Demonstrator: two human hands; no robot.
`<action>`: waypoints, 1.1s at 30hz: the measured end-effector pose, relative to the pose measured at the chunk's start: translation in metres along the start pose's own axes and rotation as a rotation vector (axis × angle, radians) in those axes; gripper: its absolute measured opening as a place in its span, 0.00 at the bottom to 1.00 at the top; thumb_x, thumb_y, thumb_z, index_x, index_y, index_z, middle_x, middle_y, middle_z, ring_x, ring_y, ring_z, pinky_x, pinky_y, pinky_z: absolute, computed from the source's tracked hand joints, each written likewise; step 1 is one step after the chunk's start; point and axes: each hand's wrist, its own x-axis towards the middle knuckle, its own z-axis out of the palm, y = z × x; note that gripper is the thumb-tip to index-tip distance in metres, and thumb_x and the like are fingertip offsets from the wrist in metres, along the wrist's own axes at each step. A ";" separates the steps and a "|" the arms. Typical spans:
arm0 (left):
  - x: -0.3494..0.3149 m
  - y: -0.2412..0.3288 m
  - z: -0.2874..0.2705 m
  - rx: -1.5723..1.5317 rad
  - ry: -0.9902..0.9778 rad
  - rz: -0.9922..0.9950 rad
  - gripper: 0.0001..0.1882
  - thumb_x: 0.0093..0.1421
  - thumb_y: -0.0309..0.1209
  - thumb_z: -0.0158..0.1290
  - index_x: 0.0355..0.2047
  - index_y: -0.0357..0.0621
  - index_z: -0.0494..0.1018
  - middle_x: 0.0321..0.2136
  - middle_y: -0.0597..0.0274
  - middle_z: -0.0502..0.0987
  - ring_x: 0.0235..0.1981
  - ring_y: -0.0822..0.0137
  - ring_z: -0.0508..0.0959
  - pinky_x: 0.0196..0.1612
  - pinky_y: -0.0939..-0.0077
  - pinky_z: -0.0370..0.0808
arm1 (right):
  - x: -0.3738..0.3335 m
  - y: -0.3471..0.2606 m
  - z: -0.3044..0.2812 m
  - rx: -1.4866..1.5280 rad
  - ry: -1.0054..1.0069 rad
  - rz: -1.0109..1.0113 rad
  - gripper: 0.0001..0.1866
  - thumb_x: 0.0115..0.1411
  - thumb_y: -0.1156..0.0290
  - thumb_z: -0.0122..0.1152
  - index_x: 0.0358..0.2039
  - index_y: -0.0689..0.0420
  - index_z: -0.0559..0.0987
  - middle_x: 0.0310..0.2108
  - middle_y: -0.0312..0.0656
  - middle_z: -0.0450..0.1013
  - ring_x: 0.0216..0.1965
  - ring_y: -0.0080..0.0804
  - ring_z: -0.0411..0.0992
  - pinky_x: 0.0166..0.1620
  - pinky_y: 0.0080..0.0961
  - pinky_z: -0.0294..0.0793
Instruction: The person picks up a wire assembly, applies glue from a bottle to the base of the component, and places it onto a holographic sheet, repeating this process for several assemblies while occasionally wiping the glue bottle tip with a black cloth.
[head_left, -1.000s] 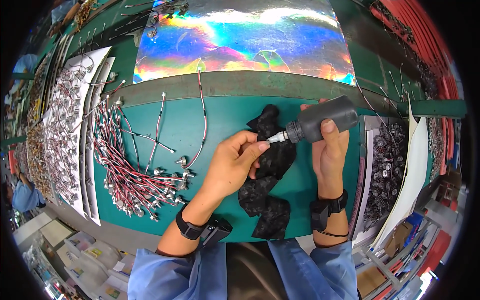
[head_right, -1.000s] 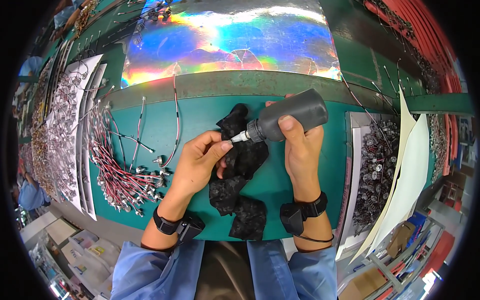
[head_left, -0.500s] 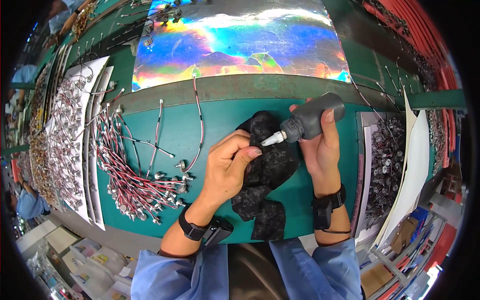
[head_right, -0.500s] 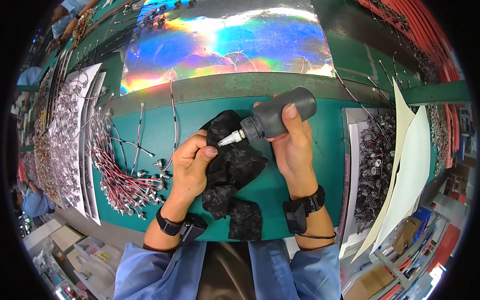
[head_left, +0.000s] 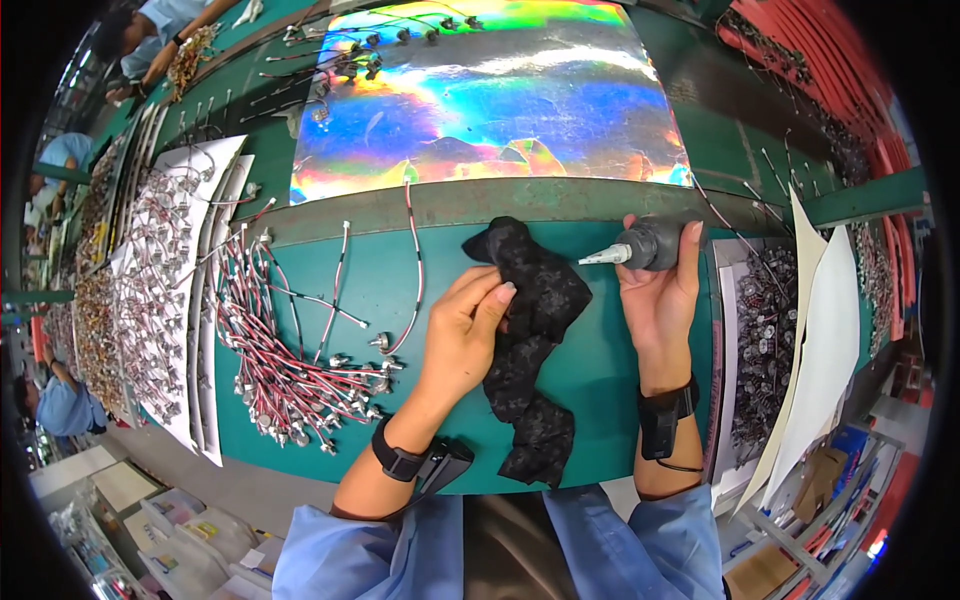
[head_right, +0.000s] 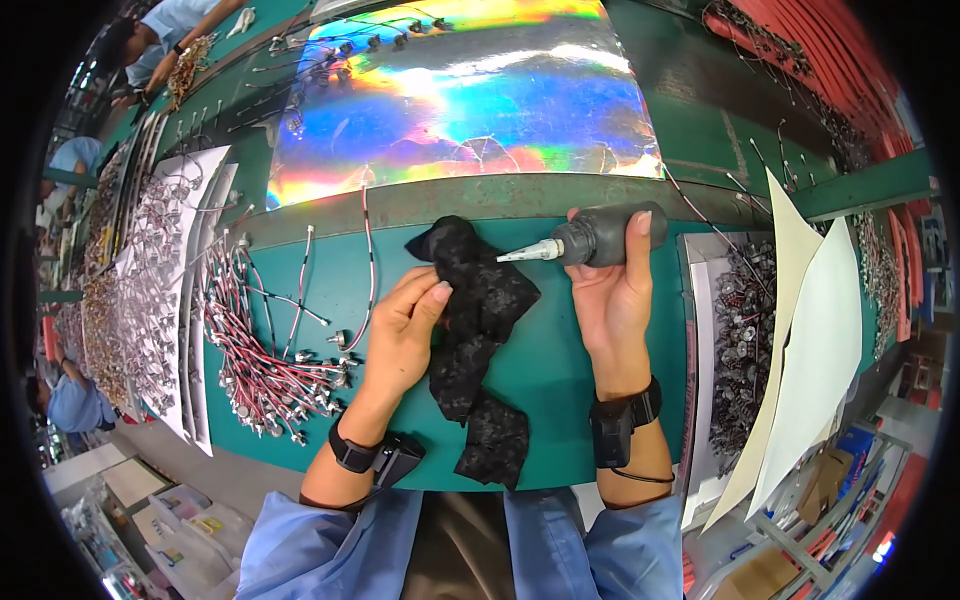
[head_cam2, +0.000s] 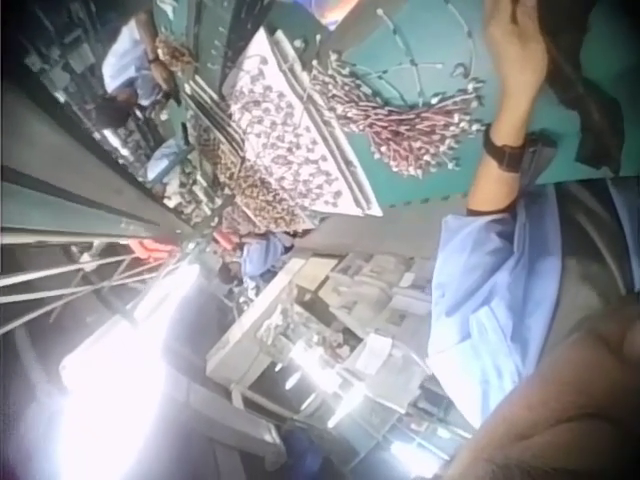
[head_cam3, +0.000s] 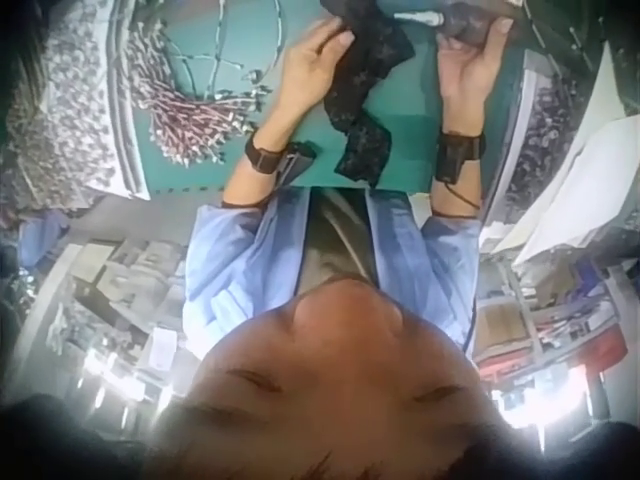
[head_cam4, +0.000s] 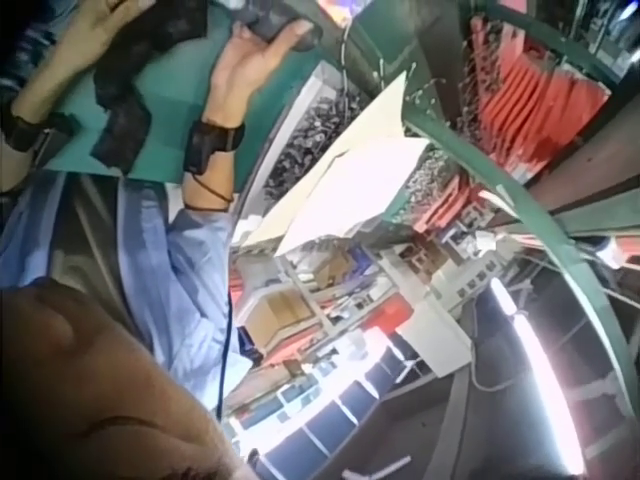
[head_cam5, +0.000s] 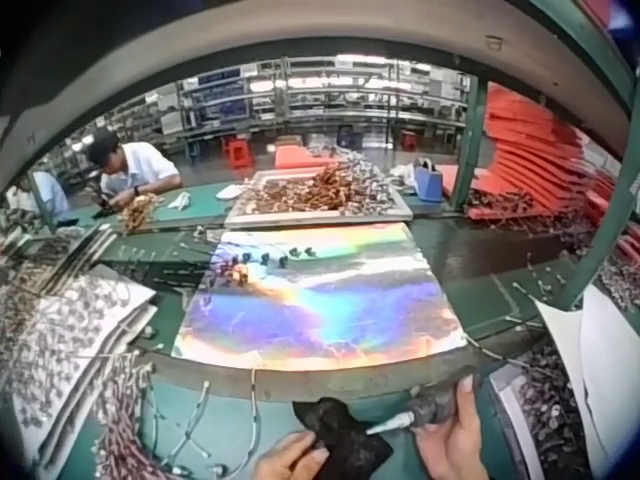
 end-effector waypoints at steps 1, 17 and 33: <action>0.002 0.000 0.001 0.107 0.030 0.113 0.10 0.55 0.27 0.48 0.30 0.29 0.68 0.26 0.57 0.68 0.23 0.71 0.70 0.23 0.81 0.66 | 0.000 0.000 -0.001 0.003 -0.009 0.003 0.20 0.57 0.54 0.47 0.37 0.59 0.69 0.35 0.50 0.69 0.19 0.22 0.61 0.21 0.15 0.59; -0.040 0.063 -0.090 0.728 0.227 0.167 0.05 0.49 0.22 0.50 0.28 0.35 0.73 0.27 0.54 0.70 0.25 0.57 0.72 0.29 0.72 0.69 | -0.013 -0.007 0.015 -0.094 0.038 -0.154 0.18 0.58 0.56 0.46 0.38 0.59 0.68 0.37 0.51 0.69 0.18 0.22 0.60 0.22 0.16 0.59; -0.030 0.029 -0.115 0.991 -0.263 0.036 0.05 0.47 0.23 0.50 0.27 0.37 0.71 0.30 0.54 0.69 0.28 0.53 0.72 0.32 0.65 0.70 | -0.018 0.000 0.018 -0.109 -0.055 -0.139 0.18 0.58 0.57 0.47 0.39 0.58 0.66 0.37 0.51 0.69 0.18 0.22 0.60 0.22 0.16 0.59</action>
